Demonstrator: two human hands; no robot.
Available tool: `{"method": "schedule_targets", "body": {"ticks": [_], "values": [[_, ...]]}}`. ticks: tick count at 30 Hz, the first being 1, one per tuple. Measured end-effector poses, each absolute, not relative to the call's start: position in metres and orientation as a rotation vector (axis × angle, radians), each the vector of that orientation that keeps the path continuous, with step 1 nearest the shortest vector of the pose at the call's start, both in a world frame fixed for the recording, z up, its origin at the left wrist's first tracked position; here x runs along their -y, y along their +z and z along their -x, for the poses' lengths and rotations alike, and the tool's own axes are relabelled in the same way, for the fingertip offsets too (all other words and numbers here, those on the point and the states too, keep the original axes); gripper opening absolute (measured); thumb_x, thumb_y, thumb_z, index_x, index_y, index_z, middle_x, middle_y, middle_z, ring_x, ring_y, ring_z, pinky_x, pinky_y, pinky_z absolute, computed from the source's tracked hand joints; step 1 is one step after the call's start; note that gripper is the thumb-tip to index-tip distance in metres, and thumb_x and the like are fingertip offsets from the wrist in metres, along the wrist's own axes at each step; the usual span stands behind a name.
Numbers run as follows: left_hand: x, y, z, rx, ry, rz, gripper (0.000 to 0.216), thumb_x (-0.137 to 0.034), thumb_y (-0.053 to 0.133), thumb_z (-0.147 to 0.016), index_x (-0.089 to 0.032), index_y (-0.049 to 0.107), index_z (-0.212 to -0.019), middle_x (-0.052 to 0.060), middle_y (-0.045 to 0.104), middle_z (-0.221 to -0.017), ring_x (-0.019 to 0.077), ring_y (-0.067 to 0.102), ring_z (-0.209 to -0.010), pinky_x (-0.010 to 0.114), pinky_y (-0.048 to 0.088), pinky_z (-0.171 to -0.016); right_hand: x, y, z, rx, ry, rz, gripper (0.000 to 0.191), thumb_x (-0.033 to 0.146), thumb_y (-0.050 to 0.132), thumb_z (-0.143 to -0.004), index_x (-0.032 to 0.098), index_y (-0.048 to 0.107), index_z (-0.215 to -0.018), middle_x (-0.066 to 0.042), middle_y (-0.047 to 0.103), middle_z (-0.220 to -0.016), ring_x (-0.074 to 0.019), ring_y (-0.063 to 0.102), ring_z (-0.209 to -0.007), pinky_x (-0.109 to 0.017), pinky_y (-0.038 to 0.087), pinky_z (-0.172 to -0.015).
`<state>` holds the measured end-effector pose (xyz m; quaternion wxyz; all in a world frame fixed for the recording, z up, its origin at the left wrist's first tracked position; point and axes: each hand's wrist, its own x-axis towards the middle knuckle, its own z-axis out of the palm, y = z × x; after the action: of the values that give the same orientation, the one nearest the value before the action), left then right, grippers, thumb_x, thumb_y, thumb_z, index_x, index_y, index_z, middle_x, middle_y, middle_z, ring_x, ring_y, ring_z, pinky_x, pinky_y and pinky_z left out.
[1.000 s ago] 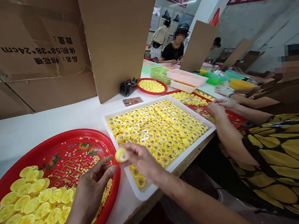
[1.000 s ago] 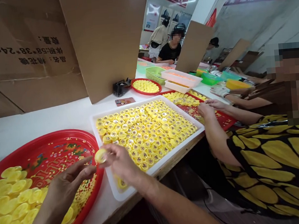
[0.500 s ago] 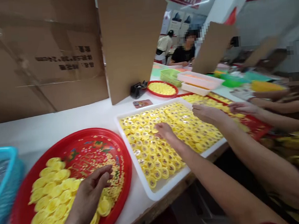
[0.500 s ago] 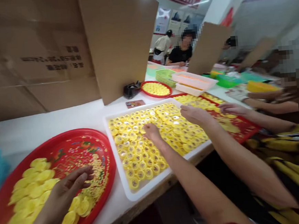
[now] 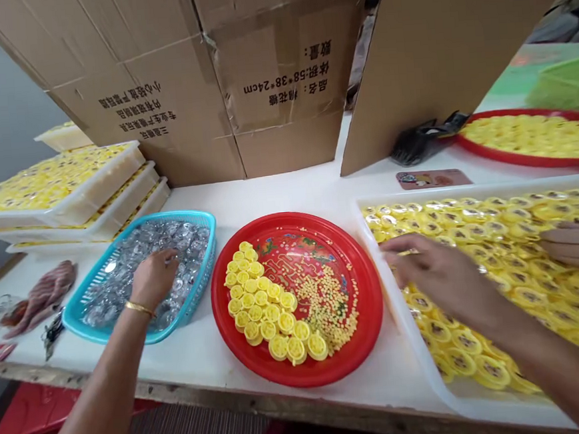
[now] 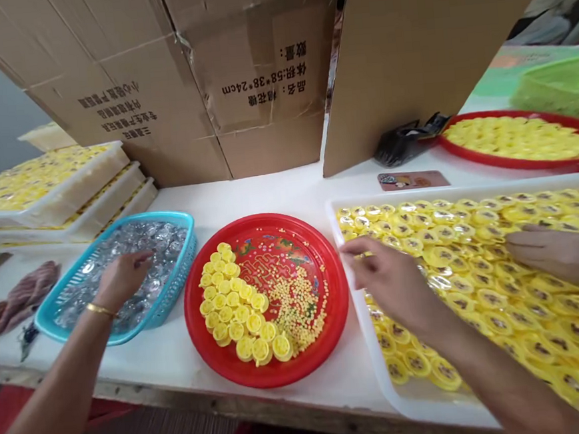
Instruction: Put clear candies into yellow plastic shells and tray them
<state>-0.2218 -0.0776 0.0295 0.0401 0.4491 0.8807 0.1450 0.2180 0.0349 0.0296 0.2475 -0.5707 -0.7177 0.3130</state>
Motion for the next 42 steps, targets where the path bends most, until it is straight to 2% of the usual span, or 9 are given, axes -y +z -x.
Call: {"method": "schedule_targets", "body": {"ticks": [5,10,16,21,24,29,32,36,42], "values": [[0.08,-0.001,0.258,-2.446,0.348,-1.372,0.012,-0.022,0.066,-0.058,-0.02,0.072,-0.069,0.003,0.065,-0.059,0.0229,0.06,-0.063,0.028,0.04,-0.064,-0.01,0.008,-0.126,2.765,0.919,0.911,0.03,0.012,0.05,-0.083,0.02,0.065,-0.107,-0.009,0.067,-0.111,-0.0234,0.063,-0.101,-0.036,0.048,-0.085],[0.084,-0.015,0.252,-2.378,0.614,-1.218,0.006,-0.02,0.063,-0.056,-0.02,0.062,-0.05,-0.001,0.054,-0.046,0.0194,0.056,-0.056,0.027,0.039,-0.06,-0.007,-0.018,-0.094,2.932,0.794,0.93,0.031,0.019,0.057,-0.081,0.016,0.061,-0.111,-0.012,0.064,-0.115,-0.0264,0.063,-0.101,-0.036,0.049,-0.082],[0.095,-0.014,0.263,-2.219,1.175,-0.838,0.016,-0.019,0.065,-0.056,-0.015,0.064,-0.072,-0.002,0.06,-0.055,0.0151,0.06,-0.053,0.029,0.051,-0.061,-0.011,-0.03,-0.087,2.863,0.77,0.994,0.021,0.02,0.052,-0.083,0.019,0.06,-0.103,-0.007,0.066,-0.11,-0.0239,0.065,-0.098,-0.034,0.048,-0.082],[0.103,-0.008,0.255,-1.921,1.541,-0.598,0.016,-0.019,0.071,-0.059,-0.011,0.063,-0.07,0.0,0.062,-0.059,0.0129,0.062,-0.059,0.032,0.057,-0.072,-0.017,-0.038,-0.101,2.921,0.538,1.087,0.028,0.019,0.047,-0.083,0.019,0.058,-0.109,-0.01,0.064,-0.113,-0.0263,0.068,-0.091,-0.035,0.051,-0.068],[0.106,0.001,0.243,-1.728,1.647,-0.519,0.015,-0.02,0.072,-0.066,-0.008,0.066,-0.072,0.007,0.069,-0.075,0.015,0.067,-0.073,0.031,0.057,-0.081,-0.02,-0.046,-0.109,2.9,0.451,1.09,0.027,0.026,0.047,-0.086,0.02,0.059,-0.11,-0.01,0.063,-0.113,-0.0273,0.069,-0.085,-0.035,0.05,-0.06],[0.103,0.024,0.213,-1.532,1.707,-0.487,0.022,-0.008,0.075,-0.064,-0.007,0.071,-0.086,0.01,0.072,-0.088,0.0138,0.069,-0.085,0.019,0.053,-0.083,-0.024,-0.056,-0.111,2.765,0.424,1.013,0.022,0.024,0.048,-0.083,0.022,0.062,-0.099,-0.009,0.068,-0.102,-0.0249,0.069,-0.077,-0.032,0.049,-0.056],[0.094,0.032,0.178,-1.429,1.731,-0.52,0.018,-0.013,0.078,-0.066,-0.008,0.072,-0.082,0.007,0.073,-0.086,0.0126,0.069,-0.081,0.019,0.054,-0.082,-0.02,-0.047,-0.116,2.636,0.483,1.044,0.021,0.023,0.05,-0.08,0.022,0.063,-0.097,-0.008,0.068,-0.1,-0.0231,0.068,-0.076,-0.033,0.051,-0.061],[0.083,0.022,0.109,-1.224,1.517,-0.577,0.02,-0.023,0.077,-0.071,-0.007,0.071,-0.083,0.008,0.072,-0.085,0.0127,0.068,-0.07,0.022,0.057,-0.07,-0.005,-0.027,-0.13,2.37,0.783,1.159,0.02,0.023,0.053,-0.077,0.02,0.062,-0.095,-0.008,0.066,-0.102,-0.0211,0.066,-0.082,-0.034,0.054,-0.068],[0.07,-0.003,0.029,-1.047,1.279,-0.58,0.023,-0.021,0.076,-0.072,-0.011,0.063,-0.088,0.005,0.071,-0.079,0.0132,0.068,-0.063,0.021,0.055,-0.059,0.01,-0.018,-0.154,1.993,1.205,1.162,0.023,0.025,0.058,-0.079,0.02,0.059,-0.101,-0.006,0.065,-0.097,-0.0168,0.064,-0.085,-0.029,0.055,-0.069]]}}
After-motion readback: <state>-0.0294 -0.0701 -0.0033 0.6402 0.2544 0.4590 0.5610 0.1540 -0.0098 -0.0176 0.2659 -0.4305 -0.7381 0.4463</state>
